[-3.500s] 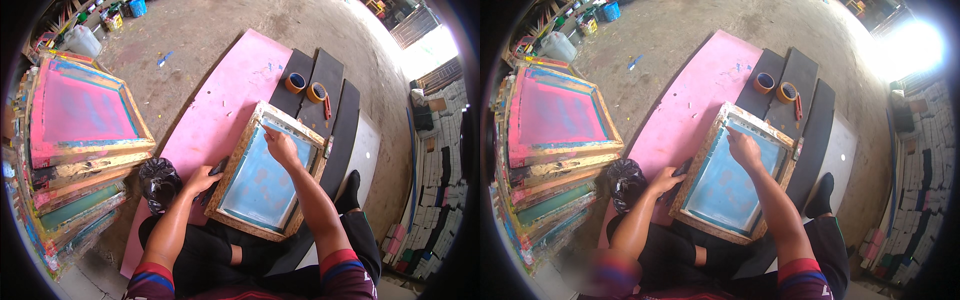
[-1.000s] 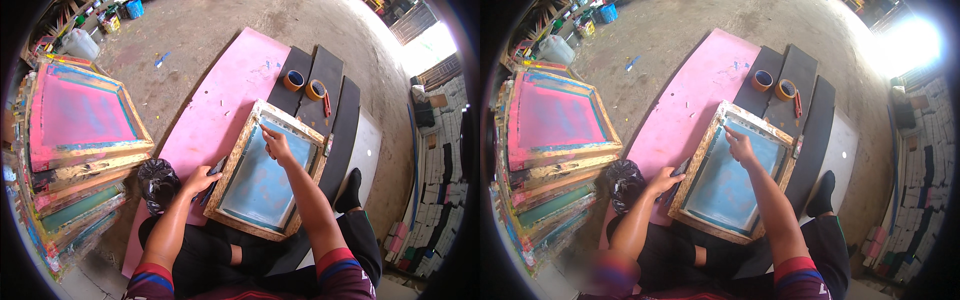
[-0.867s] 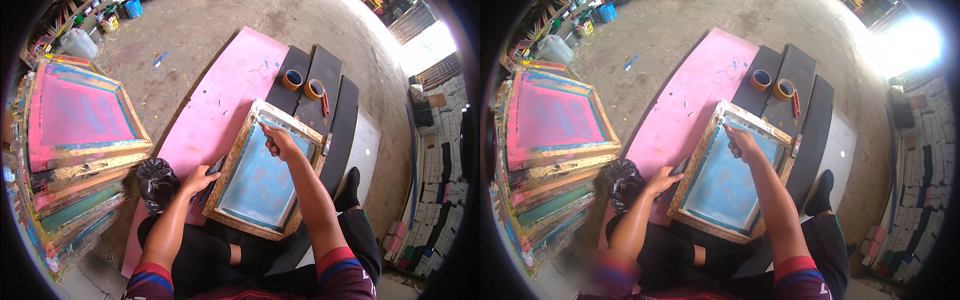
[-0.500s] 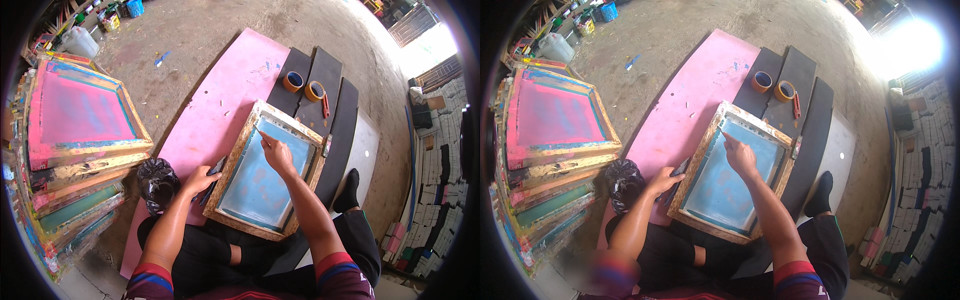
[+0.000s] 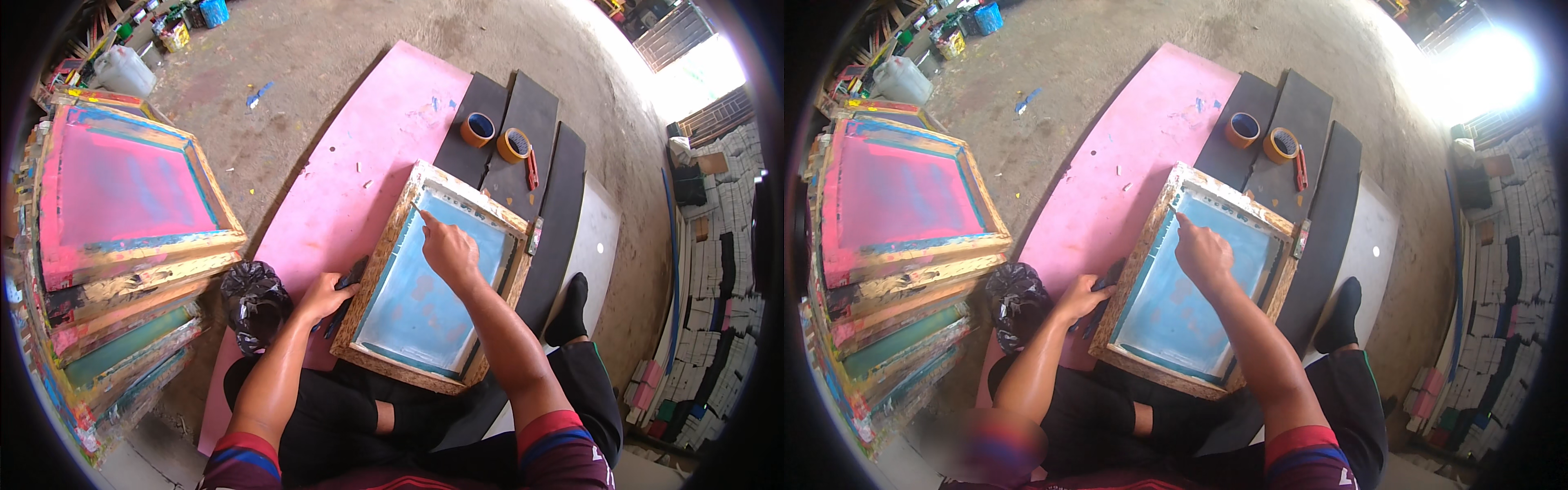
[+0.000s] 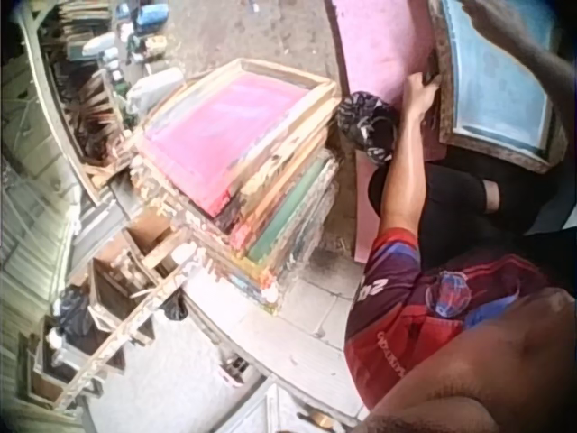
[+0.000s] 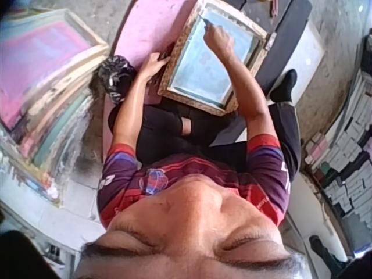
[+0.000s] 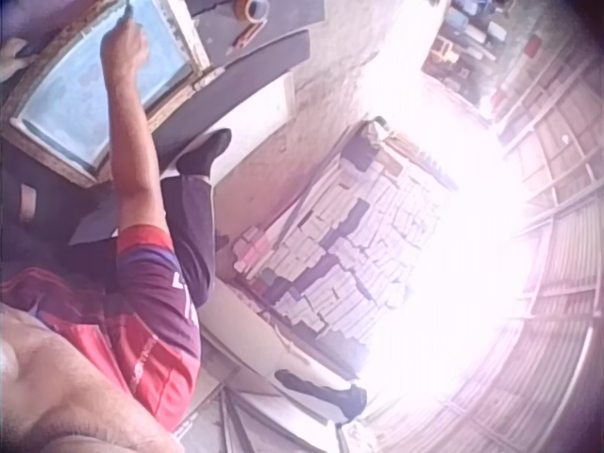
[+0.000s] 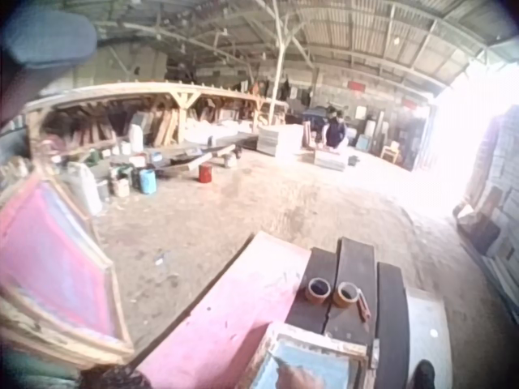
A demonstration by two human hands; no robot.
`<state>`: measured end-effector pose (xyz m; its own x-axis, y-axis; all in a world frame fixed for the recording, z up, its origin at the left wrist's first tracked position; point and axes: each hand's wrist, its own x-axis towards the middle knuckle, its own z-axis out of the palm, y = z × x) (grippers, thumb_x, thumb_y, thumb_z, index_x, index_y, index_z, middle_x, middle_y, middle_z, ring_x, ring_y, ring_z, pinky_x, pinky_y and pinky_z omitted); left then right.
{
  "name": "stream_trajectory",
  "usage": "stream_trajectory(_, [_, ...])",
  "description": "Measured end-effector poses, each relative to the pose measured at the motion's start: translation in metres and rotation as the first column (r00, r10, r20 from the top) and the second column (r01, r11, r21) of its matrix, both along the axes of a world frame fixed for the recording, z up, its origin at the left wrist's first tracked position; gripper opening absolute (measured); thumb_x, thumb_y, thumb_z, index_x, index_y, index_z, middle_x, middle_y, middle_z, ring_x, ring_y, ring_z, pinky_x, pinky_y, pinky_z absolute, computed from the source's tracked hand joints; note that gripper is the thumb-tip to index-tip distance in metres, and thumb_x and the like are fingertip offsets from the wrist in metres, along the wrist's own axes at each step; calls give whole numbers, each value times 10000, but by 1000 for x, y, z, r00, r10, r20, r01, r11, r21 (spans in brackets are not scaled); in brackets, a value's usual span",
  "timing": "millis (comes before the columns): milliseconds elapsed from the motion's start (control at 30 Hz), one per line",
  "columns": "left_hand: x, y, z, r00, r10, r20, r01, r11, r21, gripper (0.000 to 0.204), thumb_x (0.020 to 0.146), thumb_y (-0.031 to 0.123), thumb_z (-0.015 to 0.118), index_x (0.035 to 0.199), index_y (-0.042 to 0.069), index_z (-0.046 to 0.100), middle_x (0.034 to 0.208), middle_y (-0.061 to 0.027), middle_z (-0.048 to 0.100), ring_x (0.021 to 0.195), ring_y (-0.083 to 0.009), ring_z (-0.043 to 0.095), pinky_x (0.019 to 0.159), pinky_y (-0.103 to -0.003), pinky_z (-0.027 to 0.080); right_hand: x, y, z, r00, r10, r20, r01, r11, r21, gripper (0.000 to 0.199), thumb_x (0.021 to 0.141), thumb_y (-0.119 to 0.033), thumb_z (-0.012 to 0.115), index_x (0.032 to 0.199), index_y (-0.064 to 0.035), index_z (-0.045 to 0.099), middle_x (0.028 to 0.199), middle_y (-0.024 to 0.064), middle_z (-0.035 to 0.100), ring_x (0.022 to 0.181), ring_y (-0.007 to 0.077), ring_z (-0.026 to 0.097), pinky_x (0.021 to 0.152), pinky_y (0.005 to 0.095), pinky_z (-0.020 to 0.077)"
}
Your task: The person sits on the floor and paints the inner surface of a wooden frame with a small brush. They repeatedly dip the brush into a small container and apply paint to the frame's interior, working methodically along the edges.
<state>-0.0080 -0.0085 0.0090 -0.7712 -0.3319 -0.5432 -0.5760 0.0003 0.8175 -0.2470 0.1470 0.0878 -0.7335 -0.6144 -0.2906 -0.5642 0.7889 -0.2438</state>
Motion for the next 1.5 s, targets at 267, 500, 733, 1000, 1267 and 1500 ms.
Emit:
stream_trajectory(267, [2, 4, -19, 998, 14, -61, -17, 998, -61, 306, 1003, 229, 789, 1109, -56, 752, 934, -52, 764, 885, -117, 663, 800, -356, 533, -1, -7, -14, 972, -144, 184, 172, 975, -143, 436, 1081, -248, 571, 1499, -164, 659, 1118, 233, 795, 1080, 444, 752, 939, 536, 584])
stream_trajectory(500, [7, 1, -28, 999, 48, 5, -48, 999, 0, 376, 985, 295, 812, 998, -71, 729, 837, -83, 731, 784, -144, 654, 723, -388, 521, -6, -4, -12, 616, -373, 694, 543, 839, -30, 452, 1091, -291, 583, 1533, -207, 632, 1238, 276, 749, 1196, 488, 694, 994, 532, 559])
stream_trajectory(733, [7, -2, -19, 998, 25, 50, -26, 1000, 12, 365, 1001, 304, 812, 1074, -48, 750, 916, -44, 741, 850, -118, 646, 779, -361, 534, 2, 4, -37, 959, -178, 221, 233, 939, -253, 419, 1099, -331, 596, 1514, -307, 649, 1218, 197, 781, 1176, 443, 716, 978, 518, 567])
stream_trajectory(1000, [6, -2, -27, 999, 21, 40, -23, 998, 51, 359, 1007, 297, 802, 1107, -45, 754, 939, -57, 756, 865, -119, 658, 794, -363, 539, 5, 13, -33, 970, -160, 184, 201, 951, -236, 418, 1090, -347, 597, 1503, -325, 653, 1173, 213, 782, 1133, 457, 722, 959, 533, 572])
stream_trajectory(1267, [9, -1, -28, 999, 17, 51, -16, 1000, -17, 324, 1008, 274, 794, 1078, -42, 764, 913, -47, 760, 856, -113, 659, 788, -357, 538, 4, 6, -23, 994, -79, 72, 83, 995, -57, 444, 1096, -310, 563, 1538, -326, 611, 1080, 207, 799, 1028, 430, 764, 886, 552, 591])
stream_trajectory(1500, [6, 6, -25, 998, -18, 53, 20, 999, -35, 314, 1000, 249, 798, 1064, -54, 753, 886, -41, 742, 828, -111, 645, 752, -355, 533, -4, 15, -58, 980, -84, 180, 134, 947, -293, 459, 1087, -243, 565, 1530, -134, 619, 1075, 235, 790, 1011, 468, 757, 904, 555, 591])
